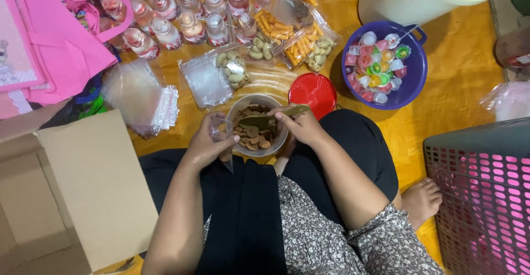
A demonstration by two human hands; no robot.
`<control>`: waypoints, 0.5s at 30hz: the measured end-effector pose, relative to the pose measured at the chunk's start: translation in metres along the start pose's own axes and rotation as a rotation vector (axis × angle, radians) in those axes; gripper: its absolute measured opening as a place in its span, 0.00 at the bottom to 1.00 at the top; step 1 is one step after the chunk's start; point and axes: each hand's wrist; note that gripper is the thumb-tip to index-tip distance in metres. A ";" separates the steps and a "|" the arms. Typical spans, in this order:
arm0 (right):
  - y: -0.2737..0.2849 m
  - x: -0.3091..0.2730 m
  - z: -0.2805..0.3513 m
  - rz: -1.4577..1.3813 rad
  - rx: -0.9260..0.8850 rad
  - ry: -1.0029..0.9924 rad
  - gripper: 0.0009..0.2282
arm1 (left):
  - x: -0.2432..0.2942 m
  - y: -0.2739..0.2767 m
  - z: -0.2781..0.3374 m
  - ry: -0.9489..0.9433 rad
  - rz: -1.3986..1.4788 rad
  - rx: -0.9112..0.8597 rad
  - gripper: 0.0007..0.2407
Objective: Packing cookies into small plastic bags using a large scoop.
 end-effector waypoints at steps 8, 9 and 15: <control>-0.005 0.020 -0.004 -0.208 0.011 -0.150 0.12 | 0.000 -0.004 0.010 -0.059 0.025 -0.021 0.32; -0.006 0.020 -0.003 -0.208 0.011 -0.185 0.12 | -0.002 -0.004 0.009 -0.064 0.025 -0.025 0.32; -0.007 0.014 -0.004 -0.235 0.080 -0.340 0.12 | -0.034 0.000 -0.009 -0.125 0.018 0.041 0.34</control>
Point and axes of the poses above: each hand's wrist, its own z-axis away from the middle knuckle, its own y-axis out of the back of the hand, x = y × z, and after that the axes turned 6 degrees about -x, right-handed
